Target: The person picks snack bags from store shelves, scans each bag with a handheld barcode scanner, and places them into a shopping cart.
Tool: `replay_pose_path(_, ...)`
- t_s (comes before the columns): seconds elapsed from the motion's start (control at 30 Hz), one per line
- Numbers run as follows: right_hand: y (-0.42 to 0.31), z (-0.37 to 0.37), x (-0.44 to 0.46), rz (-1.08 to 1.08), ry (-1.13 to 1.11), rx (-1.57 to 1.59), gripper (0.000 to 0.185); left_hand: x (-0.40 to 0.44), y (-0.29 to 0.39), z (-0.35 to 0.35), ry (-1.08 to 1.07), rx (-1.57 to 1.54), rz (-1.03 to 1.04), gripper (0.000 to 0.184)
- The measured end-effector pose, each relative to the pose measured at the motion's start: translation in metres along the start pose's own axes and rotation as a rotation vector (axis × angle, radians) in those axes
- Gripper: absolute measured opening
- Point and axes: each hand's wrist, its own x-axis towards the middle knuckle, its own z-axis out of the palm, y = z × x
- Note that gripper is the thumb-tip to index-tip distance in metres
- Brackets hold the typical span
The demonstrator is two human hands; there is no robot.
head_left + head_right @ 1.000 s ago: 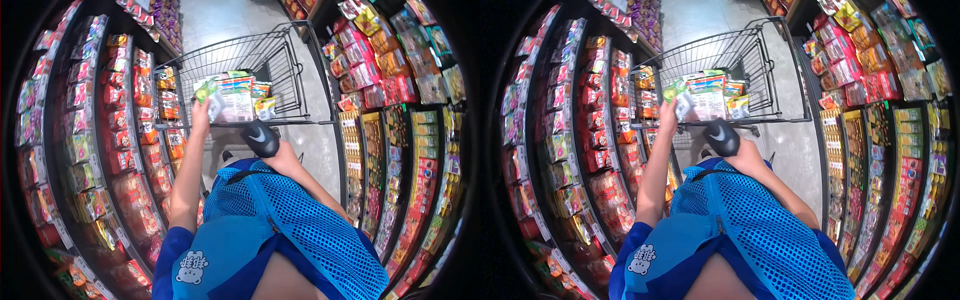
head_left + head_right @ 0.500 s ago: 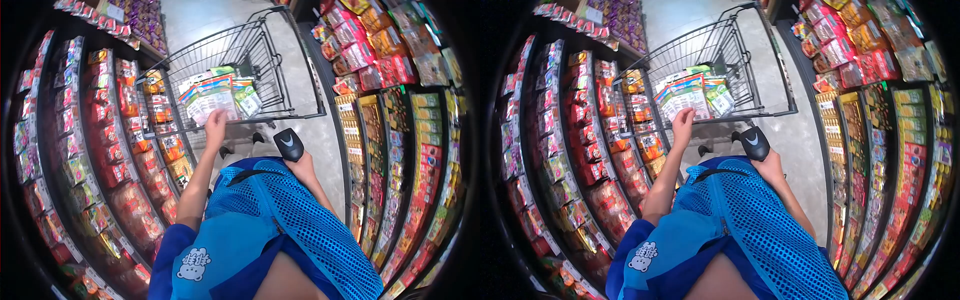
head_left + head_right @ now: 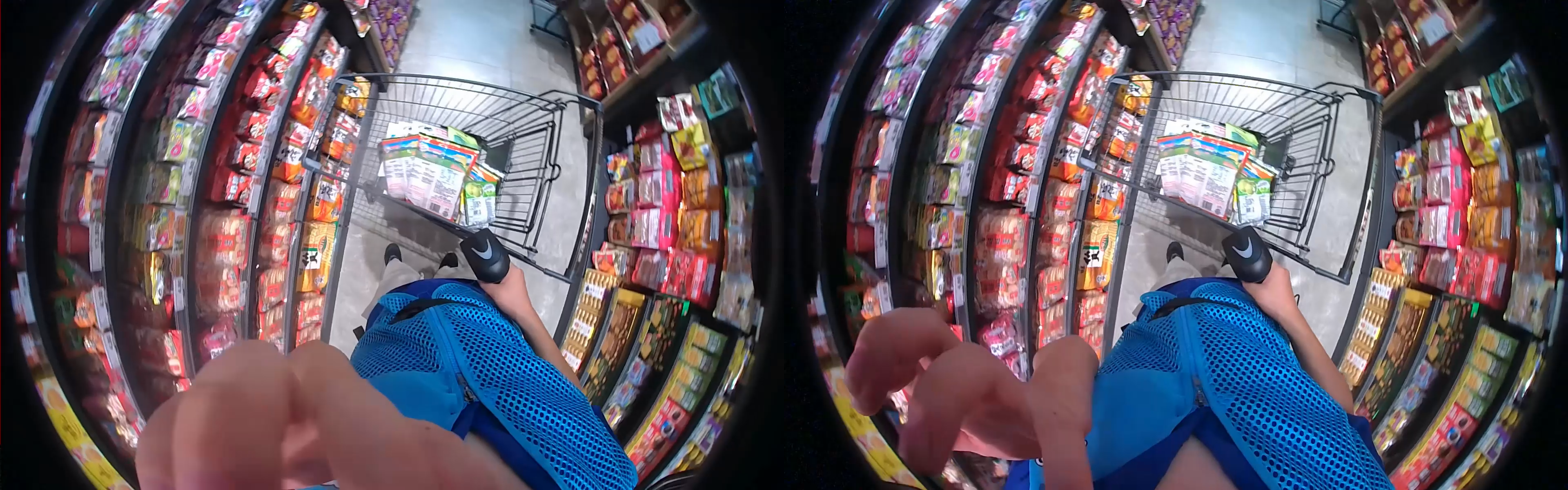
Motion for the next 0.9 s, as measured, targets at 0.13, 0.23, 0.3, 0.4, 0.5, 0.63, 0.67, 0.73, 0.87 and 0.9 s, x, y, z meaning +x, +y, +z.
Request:
replay_pose_path(0.13,0.003,-0.002,0.006,-0.015,-0.025,-0.052,0.039,-0.004,0.003,0.010,0.019,-0.038,0.017,0.029)
replay_pose_path(0.23,0.001,-0.007,0.004,0.002,-0.056,-0.071,0.038,-0.005,0.009,0.017,0.036,-0.024,0.012,0.026)
replay_pose_path(0.3,0.007,-0.008,0.005,0.014,-0.032,-0.056,0.038,-0.005,0.013,0.021,0.034,-0.017,-0.031,0.025)
replay_pose_path(0.4,0.005,-0.015,0.002,0.028,-0.015,-0.042,0.038,-0.011,-0.003,0.024,0.031,-0.128,-0.031,0.031)
replay_pose_path(0.5,0.009,-0.017,0.000,0.036,0.006,-0.063,0.042,-0.033,-0.006,0.016,0.065,-0.220,0.180,0.031)
replay_pose_path(0.63,0.016,-0.016,0.001,0.048,0.031,-0.019,0.042,-0.015,-0.012,0.018,0.056,-0.134,0.135,0.027)
replay_pose_path(0.67,0.017,-0.014,0.000,0.053,0.054,-0.006,0.042,-0.014,-0.012,0.020,0.056,-0.120,0.136,0.027)
replay_pose_path(0.73,0.018,-0.013,0.004,0.052,0.045,-0.014,0.041,-0.011,-0.014,0.018,0.063,-0.098,0.143,0.025)
replay_pose_path(0.87,0.010,-0.012,0.007,0.094,0.000,-0.052,0.040,-0.003,-0.013,0.014,0.090,-0.072,0.165,0.023)
replay_pose_path(0.9,0.008,-0.011,0.008,0.094,0.005,-0.052,0.040,-0.001,-0.012,0.011,0.098,-0.063,0.171,0.022)
